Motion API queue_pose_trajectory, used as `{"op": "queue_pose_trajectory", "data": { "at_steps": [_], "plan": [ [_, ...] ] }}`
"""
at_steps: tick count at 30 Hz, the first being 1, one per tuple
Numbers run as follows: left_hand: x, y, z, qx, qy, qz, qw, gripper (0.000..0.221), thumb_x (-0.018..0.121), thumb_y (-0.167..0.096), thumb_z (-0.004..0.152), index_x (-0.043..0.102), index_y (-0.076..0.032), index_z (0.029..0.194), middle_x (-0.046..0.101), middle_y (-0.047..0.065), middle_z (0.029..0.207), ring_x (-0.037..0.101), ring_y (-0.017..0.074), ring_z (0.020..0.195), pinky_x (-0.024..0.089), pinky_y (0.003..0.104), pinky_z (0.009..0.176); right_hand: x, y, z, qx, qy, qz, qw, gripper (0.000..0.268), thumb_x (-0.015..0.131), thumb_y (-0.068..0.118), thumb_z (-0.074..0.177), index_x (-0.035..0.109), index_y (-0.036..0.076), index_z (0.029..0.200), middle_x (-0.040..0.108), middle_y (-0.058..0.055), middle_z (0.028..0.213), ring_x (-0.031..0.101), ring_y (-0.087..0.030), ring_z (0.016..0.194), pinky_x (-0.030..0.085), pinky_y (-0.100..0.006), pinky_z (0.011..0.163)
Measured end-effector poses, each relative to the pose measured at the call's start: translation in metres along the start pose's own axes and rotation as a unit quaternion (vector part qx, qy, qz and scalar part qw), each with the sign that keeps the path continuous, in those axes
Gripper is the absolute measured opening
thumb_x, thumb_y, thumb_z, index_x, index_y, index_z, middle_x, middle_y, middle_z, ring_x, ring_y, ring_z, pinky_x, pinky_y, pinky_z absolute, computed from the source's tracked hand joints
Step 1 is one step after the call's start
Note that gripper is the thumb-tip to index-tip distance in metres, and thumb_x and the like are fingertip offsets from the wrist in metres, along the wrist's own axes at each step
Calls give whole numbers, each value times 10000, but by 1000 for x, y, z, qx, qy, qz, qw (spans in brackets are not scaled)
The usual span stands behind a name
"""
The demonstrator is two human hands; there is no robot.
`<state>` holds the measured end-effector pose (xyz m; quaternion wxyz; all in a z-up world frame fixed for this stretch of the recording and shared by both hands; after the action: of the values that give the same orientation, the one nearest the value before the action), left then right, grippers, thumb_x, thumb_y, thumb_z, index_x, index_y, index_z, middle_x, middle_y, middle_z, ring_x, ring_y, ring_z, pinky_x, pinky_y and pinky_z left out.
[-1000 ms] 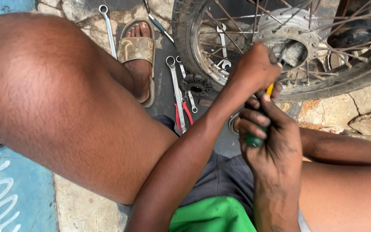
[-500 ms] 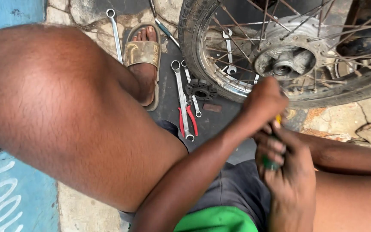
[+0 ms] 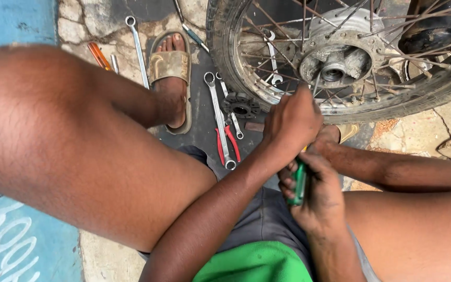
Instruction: Repairing the hub and spokes of a motorcycle wheel.
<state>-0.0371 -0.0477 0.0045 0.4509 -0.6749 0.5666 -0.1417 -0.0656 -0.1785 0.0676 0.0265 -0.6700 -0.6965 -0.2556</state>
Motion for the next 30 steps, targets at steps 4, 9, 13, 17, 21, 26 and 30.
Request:
{"op": "queue_pose_trajectory", "data": {
  "at_steps": [4, 9, 13, 17, 21, 26, 30],
  "plan": [
    [12, 20, -7, -64, 42, 10, 997, 241, 604, -189, 940, 590, -10, 1101, 739, 120, 744, 772, 270, 681, 601, 436, 614, 3, -13, 5, 5, -48, 22, 999, 113, 547, 199, 987, 520, 93, 960, 521, 1, 732, 513, -109, 558, 389, -237, 427],
    [5, 22, 3, -57, -22, 71, 996, 299, 669, -287, 934, 654, -39, 1100, 736, 168, 955, 724, 334, 873, 563, 487, 740, -1, -16, 13, -71, -58, 35, 995, 31, 533, 152, 989, 541, 129, 1008, 492, 27, 721, 428, -81, 508, 336, -241, 419],
    [-15, 23, 31, -58, -100, -22, 993, 295, 678, -272, 914, 653, -45, 1100, 748, 147, 1014, 734, 299, 895, 563, 445, 772, -18, -7, 27, -198, -85, 85, 973, 64, 527, 173, 1051, 508, 115, 1034, 497, 7, 766, 456, -108, 557, 374, -266, 464],
    [-22, 34, 44, -47, -176, -174, 968, 224, 643, -210, 931, 653, -27, 1060, 763, 117, 983, 748, 221, 848, 581, 380, 778, 9, 19, 22, -206, -89, -2, 975, 104, 503, 207, 1018, 492, 104, 1004, 512, -49, 721, 532, -185, 569, 485, -348, 495],
    [-32, 22, 44, -45, -202, -230, 951, 183, 626, -178, 939, 653, -17, 1023, 742, 104, 887, 706, 187, 743, 549, 365, 711, -25, 3, 36, -249, -133, 8, 959, 67, 566, 148, 1050, 523, 97, 1058, 515, -21, 740, 525, -159, 582, 454, -310, 502],
    [-34, 14, 41, -13, -210, -242, 947, 191, 610, -187, 964, 652, -7, 1013, 712, 88, 841, 684, 180, 714, 534, 373, 687, -16, 15, 16, -134, -41, -44, 989, 97, 558, 198, 1029, 561, 101, 1036, 478, 17, 662, 456, -119, 460, 390, -291, 384],
    [-62, -12, 36, 246, -370, -107, 889, 222, 591, -224, 1076, 632, -6, 1084, 688, 119, 911, 698, 273, 842, 538, 432, 854, -28, 27, -18, -190, -30, -54, 980, 113, 569, 197, 1050, 578, 89, 1084, 479, 15, 712, 447, -108, 514, 380, -274, 432]
  ]
}}
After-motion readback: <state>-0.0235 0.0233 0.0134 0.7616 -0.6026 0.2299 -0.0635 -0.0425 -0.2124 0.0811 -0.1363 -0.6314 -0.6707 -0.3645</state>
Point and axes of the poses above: each hand's wrist, its own z-axis towards the middle knuckle, its own x-axis out of the palm, y = z × x, the point moved 1 cm from there along z, towards the middle knuckle
